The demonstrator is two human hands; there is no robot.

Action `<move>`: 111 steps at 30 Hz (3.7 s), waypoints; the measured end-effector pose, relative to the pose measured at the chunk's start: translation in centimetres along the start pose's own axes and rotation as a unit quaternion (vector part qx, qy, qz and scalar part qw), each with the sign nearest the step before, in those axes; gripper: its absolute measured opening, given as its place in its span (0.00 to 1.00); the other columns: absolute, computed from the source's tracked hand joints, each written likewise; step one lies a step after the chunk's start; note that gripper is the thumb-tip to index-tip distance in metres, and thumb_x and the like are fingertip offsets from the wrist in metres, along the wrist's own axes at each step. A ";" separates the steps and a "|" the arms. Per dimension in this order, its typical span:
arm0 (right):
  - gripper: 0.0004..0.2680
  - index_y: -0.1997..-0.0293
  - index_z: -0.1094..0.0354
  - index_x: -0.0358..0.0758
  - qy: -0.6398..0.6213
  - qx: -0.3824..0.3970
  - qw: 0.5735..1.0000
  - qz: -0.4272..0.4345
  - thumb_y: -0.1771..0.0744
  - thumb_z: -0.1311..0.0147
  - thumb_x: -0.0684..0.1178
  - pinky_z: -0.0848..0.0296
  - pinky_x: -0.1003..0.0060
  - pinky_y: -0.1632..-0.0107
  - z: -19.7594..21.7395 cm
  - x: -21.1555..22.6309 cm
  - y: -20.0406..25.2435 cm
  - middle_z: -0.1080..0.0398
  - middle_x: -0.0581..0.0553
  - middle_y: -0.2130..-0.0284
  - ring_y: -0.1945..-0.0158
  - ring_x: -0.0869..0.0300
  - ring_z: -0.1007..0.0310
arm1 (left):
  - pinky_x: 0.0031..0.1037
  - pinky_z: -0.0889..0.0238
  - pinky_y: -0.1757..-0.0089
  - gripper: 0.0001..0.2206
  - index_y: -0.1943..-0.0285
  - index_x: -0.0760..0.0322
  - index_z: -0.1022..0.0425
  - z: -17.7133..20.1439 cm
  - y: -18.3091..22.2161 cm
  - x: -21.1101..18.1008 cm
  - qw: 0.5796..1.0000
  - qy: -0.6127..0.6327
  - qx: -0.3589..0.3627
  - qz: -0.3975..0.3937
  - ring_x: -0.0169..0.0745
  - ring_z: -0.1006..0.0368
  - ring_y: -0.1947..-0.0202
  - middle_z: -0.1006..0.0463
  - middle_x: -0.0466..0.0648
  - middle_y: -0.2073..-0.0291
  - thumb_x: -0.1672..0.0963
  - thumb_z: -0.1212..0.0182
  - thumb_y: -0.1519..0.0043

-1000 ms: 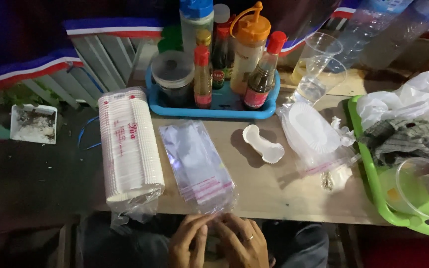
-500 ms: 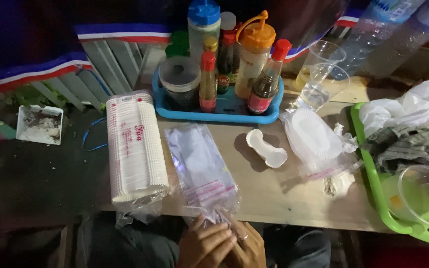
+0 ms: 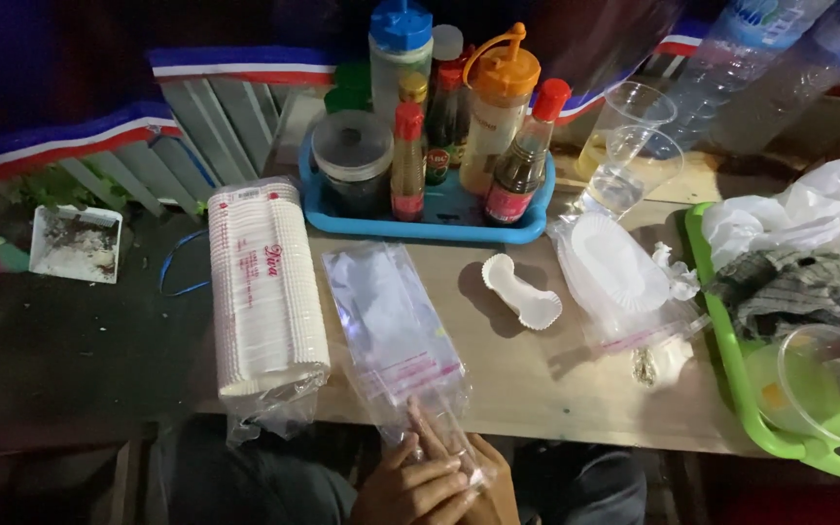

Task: Packaging individual paper food liners into small plastic bags at a workspace.

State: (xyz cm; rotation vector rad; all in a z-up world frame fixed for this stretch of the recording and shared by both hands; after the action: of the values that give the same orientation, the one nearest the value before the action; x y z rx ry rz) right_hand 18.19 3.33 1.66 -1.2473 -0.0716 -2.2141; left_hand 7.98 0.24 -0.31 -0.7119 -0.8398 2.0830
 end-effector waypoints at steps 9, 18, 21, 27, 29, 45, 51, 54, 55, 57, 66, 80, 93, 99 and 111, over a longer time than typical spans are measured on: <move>0.08 0.48 0.24 0.36 0.110 -0.150 0.968 0.166 0.32 0.45 0.43 0.17 0.70 0.54 6.5 3.7 0.1 0.20 0.36 0.53 0.55 0.56 0.13 | 0.46 0.35 0.37 0.09 0.48 0.63 0.20 4.6 -1.5 4.0 0.977 0.029 -0.148 0.149 0.43 0.19 0.49 0.18 0.49 0.53 0.59 0.38 0.36; 0.06 0.52 0.23 0.41 0.358 -0.209 0.909 0.030 0.32 0.43 0.46 0.27 0.57 0.56 14.9 -5.2 -8.2 0.22 0.50 0.60 0.56 0.53 0.26 | 0.44 0.32 0.41 0.08 0.52 0.67 0.19 4.1 -2.2 4.6 0.973 0.059 -0.159 0.157 0.45 0.20 0.54 0.18 0.51 0.56 0.62 0.41 0.37; 0.08 0.52 0.22 0.52 0.405 -0.106 0.901 -0.114 0.33 0.44 0.50 0.29 0.55 0.55 14.7 -8.9 -10.2 0.22 0.54 0.57 0.51 0.56 0.25 | 0.43 0.26 0.46 0.07 0.56 0.67 0.17 4.3 -2.2 4.4 0.966 0.047 -0.192 0.165 0.42 0.18 0.60 0.18 0.51 0.61 0.61 0.42 0.37; 0.06 0.72 0.27 0.52 0.272 -0.074 0.920 -0.273 0.35 0.47 0.51 0.37 0.59 0.69 15.4 -8.7 -11.5 0.26 0.55 0.74 0.71 0.59 0.33 | 0.39 0.24 0.48 0.06 0.57 0.69 0.18 4.7 -2.3 4.8 0.969 0.037 -0.179 0.167 0.41 0.18 0.61 0.17 0.51 0.62 0.63 0.42 0.37; 0.06 0.66 0.21 0.56 0.244 -0.065 0.922 -0.295 0.33 0.47 0.51 0.32 0.61 0.67 15.4 -9.2 -11.4 0.21 0.57 0.71 0.67 0.61 0.24 | 0.39 0.25 0.46 0.07 0.55 0.68 0.18 4.2 -1.7 5.2 0.970 0.042 -0.169 0.167 0.40 0.18 0.59 0.19 0.50 0.60 0.63 0.42 0.37; 0.07 0.65 0.28 0.49 0.296 -0.045 0.905 -0.300 0.32 0.49 0.55 0.31 0.52 0.68 15.1 -10.4 -10.9 0.24 0.49 0.72 0.68 0.51 0.25 | 0.38 0.24 0.47 0.07 0.55 0.68 0.19 4.2 -3.1 4.4 0.972 0.046 -0.150 0.172 0.39 0.18 0.58 0.17 0.50 0.60 0.65 0.40 0.39; 0.08 0.75 0.39 0.42 0.330 -0.083 0.894 -0.292 0.34 0.51 0.49 0.35 0.50 0.72 15.4 -8.6 -10.8 0.31 0.45 0.79 0.76 0.48 0.33 | 0.36 0.24 0.48 0.07 0.55 0.68 0.19 4.3 -3.4 4.3 0.973 0.047 -0.151 0.170 0.39 0.19 0.59 0.18 0.49 0.60 0.63 0.43 0.36; 0.03 0.73 0.32 0.50 0.302 -0.099 0.903 -0.288 0.37 0.48 0.48 0.28 0.55 0.68 15.7 -7.6 -10.6 0.24 0.59 0.73 0.68 0.58 0.24 | 0.37 0.25 0.47 0.07 0.56 0.67 0.18 4.5 -3.3 4.3 0.969 0.049 -0.160 0.184 0.37 0.18 0.60 0.17 0.49 0.61 0.63 0.40 0.38; 0.03 0.72 0.33 0.50 0.296 -0.102 0.902 -0.296 0.37 0.48 0.50 0.30 0.54 0.68 15.7 -7.5 -10.6 0.25 0.59 0.73 0.67 0.57 0.25 | 0.38 0.24 0.47 0.07 0.55 0.67 0.18 4.4 -3.2 4.3 0.969 0.052 -0.148 0.190 0.38 0.18 0.59 0.18 0.49 0.61 0.63 0.40 0.38; 0.03 0.71 0.35 0.51 0.291 -0.104 0.902 -0.303 0.37 0.48 0.51 0.31 0.53 0.67 15.7 -7.3 -10.5 0.25 0.59 0.72 0.67 0.55 0.26 | 0.39 0.24 0.47 0.08 0.53 0.67 0.19 4.4 -3.2 4.3 0.969 0.055 -0.137 0.196 0.39 0.19 0.59 0.18 0.49 0.60 0.64 0.40 0.39; 0.04 0.68 0.28 0.46 0.203 -0.098 0.939 -0.259 0.35 0.44 0.51 0.27 0.61 0.68 15.6 -7.6 -10.1 0.18 0.54 0.67 0.63 0.62 0.17 | 0.40 0.25 0.46 0.08 0.55 0.68 0.18 4.6 -3.0 4.2 0.971 0.040 -0.154 0.179 0.40 0.19 0.59 0.18 0.50 0.60 0.64 0.41 0.38; 0.04 0.64 0.18 0.60 0.228 -0.071 0.938 -0.253 0.38 0.35 0.55 0.31 0.61 0.63 14.8 -9.7 -10.0 0.19 0.62 0.64 0.64 0.61 0.22 | 0.37 0.23 0.48 0.07 0.57 0.68 0.18 4.1 -2.6 4.0 0.967 0.042 -0.174 0.183 0.39 0.18 0.61 0.17 0.49 0.63 0.65 0.43 0.38; 0.05 0.62 0.36 0.51 0.286 -0.108 0.935 -0.179 0.35 0.43 0.46 0.26 0.55 0.69 15.1 -7.0 -9.9 0.19 0.58 0.65 0.63 0.56 0.19 | 0.37 0.22 0.47 0.08 0.55 0.67 0.19 3.5 -1.3 4.5 0.967 0.035 -0.181 0.175 0.39 0.18 0.59 0.18 0.49 0.61 0.65 0.42 0.38; 0.08 0.59 0.40 0.46 0.298 -0.188 0.932 -0.083 0.34 0.42 0.42 0.33 0.59 0.73 15.2 -6.3 -8.8 0.24 0.56 0.63 0.76 0.56 0.27 | 0.36 0.23 0.45 0.10 0.54 0.67 0.19 3.9 -2.0 4.3 0.968 0.042 -0.169 0.181 0.39 0.18 0.57 0.17 0.49 0.59 0.66 0.41 0.40; 0.09 0.53 0.26 0.46 0.311 -0.348 0.883 0.058 0.33 0.40 0.36 0.28 0.72 0.55 12.7 -0.3 -0.3 0.25 0.50 0.56 0.55 0.61 0.25 | 0.30 0.26 0.47 0.09 0.49 0.66 0.21 3.8 -3.5 5.1 0.951 0.043 -0.171 0.255 0.43 0.21 0.53 0.19 0.49 0.56 0.64 0.42 0.36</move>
State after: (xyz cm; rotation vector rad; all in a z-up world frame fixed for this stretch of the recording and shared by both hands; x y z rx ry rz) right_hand 27.83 7.83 8.55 -0.7425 1.1020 -2.5010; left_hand 4.01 4.83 3.66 -1.3134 -1.0651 2.3521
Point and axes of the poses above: each hand's wrist, its own y-axis away from the middle knuckle, its own z-axis out of the back of the hand, x = y × z, the point moved 5 cm from there along -y, towards the middle knuckle
